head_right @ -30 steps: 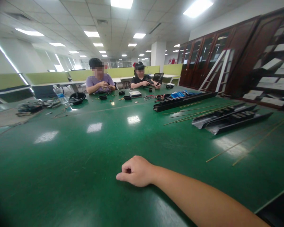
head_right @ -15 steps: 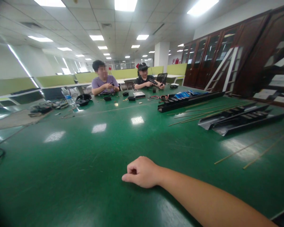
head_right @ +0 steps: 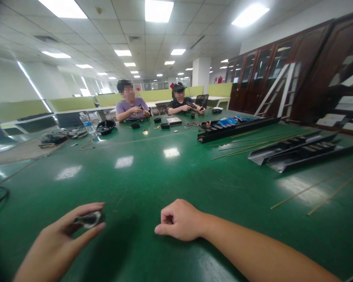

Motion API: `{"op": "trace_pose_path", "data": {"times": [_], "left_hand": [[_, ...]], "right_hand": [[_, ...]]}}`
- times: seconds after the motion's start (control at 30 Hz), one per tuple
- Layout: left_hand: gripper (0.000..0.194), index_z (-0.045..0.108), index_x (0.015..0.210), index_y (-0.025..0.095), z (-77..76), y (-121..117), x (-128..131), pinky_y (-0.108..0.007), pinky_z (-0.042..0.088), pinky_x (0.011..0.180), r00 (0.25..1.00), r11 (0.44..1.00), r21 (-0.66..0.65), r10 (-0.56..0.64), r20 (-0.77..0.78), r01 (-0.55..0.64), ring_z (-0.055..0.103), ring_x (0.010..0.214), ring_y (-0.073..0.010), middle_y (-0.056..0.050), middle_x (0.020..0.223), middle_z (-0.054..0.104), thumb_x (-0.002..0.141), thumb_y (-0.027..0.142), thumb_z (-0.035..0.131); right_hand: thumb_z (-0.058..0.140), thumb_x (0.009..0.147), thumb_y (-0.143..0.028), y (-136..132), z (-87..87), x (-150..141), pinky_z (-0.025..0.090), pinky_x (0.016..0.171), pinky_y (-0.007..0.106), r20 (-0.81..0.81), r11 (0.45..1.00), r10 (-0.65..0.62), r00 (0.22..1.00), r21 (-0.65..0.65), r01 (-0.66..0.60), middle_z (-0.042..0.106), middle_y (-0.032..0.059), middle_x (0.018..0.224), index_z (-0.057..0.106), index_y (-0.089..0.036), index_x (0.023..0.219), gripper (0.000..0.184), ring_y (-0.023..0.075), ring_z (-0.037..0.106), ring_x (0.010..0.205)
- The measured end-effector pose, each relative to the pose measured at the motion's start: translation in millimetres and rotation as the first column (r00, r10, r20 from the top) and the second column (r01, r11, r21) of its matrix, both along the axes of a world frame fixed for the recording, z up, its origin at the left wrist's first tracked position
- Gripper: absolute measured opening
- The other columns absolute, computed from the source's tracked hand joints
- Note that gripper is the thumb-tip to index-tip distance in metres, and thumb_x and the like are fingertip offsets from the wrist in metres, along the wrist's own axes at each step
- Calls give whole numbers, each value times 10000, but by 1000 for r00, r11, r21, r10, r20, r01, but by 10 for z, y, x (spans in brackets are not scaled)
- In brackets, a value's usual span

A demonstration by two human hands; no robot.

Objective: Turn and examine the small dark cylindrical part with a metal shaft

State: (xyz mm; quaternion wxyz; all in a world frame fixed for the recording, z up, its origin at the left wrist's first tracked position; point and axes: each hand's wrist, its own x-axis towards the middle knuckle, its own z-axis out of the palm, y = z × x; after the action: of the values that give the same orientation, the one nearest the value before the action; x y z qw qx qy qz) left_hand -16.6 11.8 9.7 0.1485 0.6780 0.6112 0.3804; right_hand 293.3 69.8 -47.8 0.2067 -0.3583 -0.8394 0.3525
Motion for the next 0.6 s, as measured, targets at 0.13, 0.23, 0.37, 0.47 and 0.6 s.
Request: {"op": "trace_pose_path", "data": {"times": [0.13, 0.23, 0.37, 0.47, 0.6], "left_hand": [[314, 681, 1076, 265, -89, 362, 716, -373, 527, 931, 972, 953, -207, -201, 123, 223, 677, 959, -211, -4, 1053, 712, 770, 331, 702], [283, 682, 1065, 279, -277, 437, 938, -347, 511, 927, 955, 938, -185, -279, 102, 294, 658, 977, -193, 10, 1054, 703, 785, 238, 692], [279, 663, 1113, 297, -504, 378, 867, -349, 485, 940, 920, 907, -170, -392, -7, 385, 619, 1023, -192, -1, 1076, 677, 846, 216, 656], [372, 616, 1203, 318, -574, 354, 817, -369, 466, 968, 902, 893, -199, -425, -72, 405, 603, 1050, -203, -7, 1109, 661, 847, 221, 672], [532, 541, 1264, 298, -591, 403, 843, -381, 440, 1008, 935, 914, -234, -352, -44, 333, 595, 1086, -206, -11, 1135, 652, 787, 137, 709]], "right_hand": [[705, 815, -416, 0, -32, -5, 361, 518, 190, -117, 994, -28, 993, -108, 15, 561, -37, 618, 629, -158, 768, 273, 85, 494, 551], [723, 788, -318, 7, -62, -27, 395, 530, 194, -213, 979, -114, 970, -191, 73, 578, -36, 662, 601, -166, 886, 218, 93, 516, 568], [688, 736, -149, 6, -77, -38, 395, 517, 192, -233, 972, -169, 958, -199, 123, 615, -44, 742, 541, -194, 1029, 331, 88, 520, 564], [674, 705, -107, -4, -64, -25, 394, 520, 193, -208, 978, -150, 967, -173, 114, 637, -45, 796, 528, -214, 1085, 421, 87, 523, 575], [665, 687, -93, -6, -49, -9, 407, 529, 190, -184, 977, -123, 975, -195, 87, 630, -51, 784, 529, -220, 1078, 433, 94, 531, 591]]}}
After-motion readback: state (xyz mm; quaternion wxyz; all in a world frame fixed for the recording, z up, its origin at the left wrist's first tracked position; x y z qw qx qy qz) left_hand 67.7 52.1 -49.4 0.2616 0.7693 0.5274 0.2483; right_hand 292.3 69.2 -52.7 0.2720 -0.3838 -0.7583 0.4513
